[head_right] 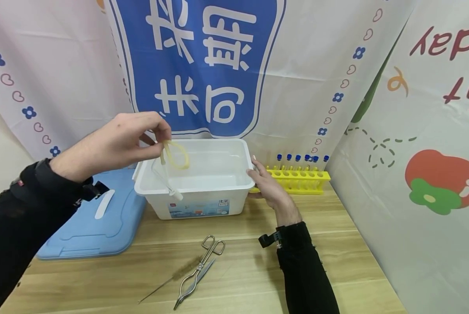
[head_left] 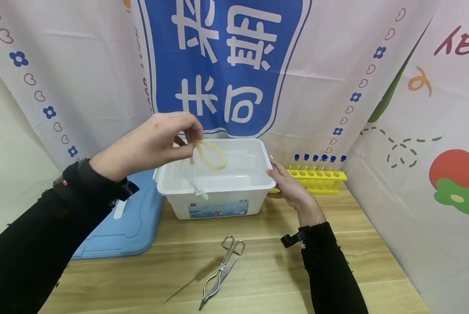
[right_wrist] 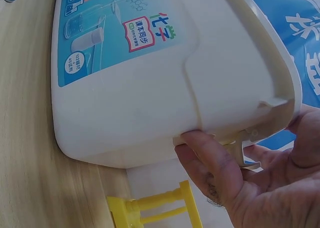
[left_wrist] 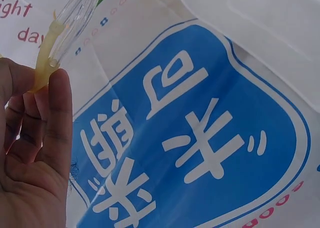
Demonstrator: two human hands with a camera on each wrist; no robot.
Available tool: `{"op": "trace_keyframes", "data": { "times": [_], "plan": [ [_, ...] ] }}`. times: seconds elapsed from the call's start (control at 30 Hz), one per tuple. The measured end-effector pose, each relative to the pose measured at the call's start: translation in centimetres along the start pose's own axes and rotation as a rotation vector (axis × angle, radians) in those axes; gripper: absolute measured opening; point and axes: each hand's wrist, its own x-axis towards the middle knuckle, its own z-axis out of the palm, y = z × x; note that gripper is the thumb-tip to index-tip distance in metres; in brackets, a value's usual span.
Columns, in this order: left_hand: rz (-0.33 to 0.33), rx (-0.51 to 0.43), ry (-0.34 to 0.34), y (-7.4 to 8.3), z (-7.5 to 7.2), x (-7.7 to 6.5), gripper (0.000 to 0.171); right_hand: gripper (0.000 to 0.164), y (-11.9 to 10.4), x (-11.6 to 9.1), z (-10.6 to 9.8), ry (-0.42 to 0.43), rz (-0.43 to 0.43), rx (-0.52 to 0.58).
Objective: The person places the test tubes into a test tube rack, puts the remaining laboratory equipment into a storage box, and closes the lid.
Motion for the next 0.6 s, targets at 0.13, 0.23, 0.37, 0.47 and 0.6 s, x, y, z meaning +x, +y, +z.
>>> {"op": "trace_keyframes", "data": {
  "times": [0.13,0.23,0.37,0.47,0.6],
  "plan": [
    [-0.038,0.018,0.009,-0.6,-0.3,0.7,0.025,0.072,0.0,-0.1,0.0,-0.002,0.000,0.006],
    [-0.079,0.027,0.007,-1.2,-0.2,1.1,0.023,0.073,0.1,0.0,-0.1,-0.004,0.002,0.009],
    [-0.132,0.033,-0.015,-2.0,0.1,1.4,0.021,0.073,0.1,0.0,-0.1,-0.002,-0.004,0.011],
    [-0.153,0.038,-0.029,-2.8,0.7,1.5,0.020,0.073,0.0,-0.1,0.0,-0.001,-0.008,0.008],
    [-0.174,0.035,-0.046,-3.6,1.4,1.5,0.019,0.074,-0.1,-0.1,0.1,0.001,-0.009,0.004]
  ]
}}
